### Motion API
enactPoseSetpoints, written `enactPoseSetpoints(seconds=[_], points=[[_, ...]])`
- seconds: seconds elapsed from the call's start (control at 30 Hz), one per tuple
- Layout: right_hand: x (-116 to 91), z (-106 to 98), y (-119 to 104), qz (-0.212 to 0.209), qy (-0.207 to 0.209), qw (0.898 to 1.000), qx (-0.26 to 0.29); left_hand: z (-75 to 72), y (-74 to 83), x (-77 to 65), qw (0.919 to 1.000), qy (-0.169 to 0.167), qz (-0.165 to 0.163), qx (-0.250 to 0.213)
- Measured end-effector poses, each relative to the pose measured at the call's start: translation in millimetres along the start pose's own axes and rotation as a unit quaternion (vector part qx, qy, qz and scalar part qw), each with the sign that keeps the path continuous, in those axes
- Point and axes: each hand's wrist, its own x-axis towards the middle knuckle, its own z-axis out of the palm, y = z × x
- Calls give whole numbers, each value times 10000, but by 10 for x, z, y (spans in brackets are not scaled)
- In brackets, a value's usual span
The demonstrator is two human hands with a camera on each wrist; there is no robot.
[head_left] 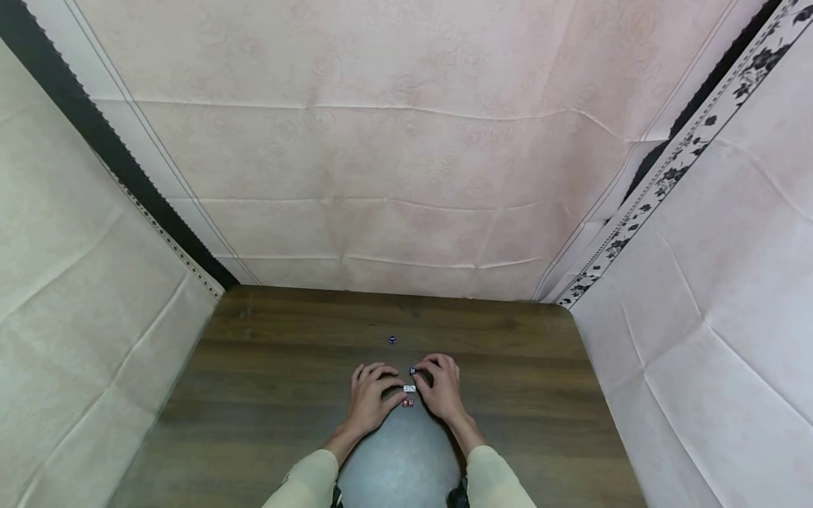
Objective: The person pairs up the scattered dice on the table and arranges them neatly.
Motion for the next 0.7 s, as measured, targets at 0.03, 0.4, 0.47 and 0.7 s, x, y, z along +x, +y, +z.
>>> enactPoseSetpoints(seconds=[0.03,0.4,0.47,0.7], points=[[-3,-1,-4,-20,2,10000,-20,-1,0,0,10000,-17,-27,7],[-4,8,4,-196,82,9996,-183,-50,8,9,9997,-58,-32,-250],[-8,13,12,-256,126,9993,-238,-76,11,4,9992,-152,-85,-351],[-30,26,33,-378,238,9983,-367,-133,17,-10,9988,-26,-1,-488]])
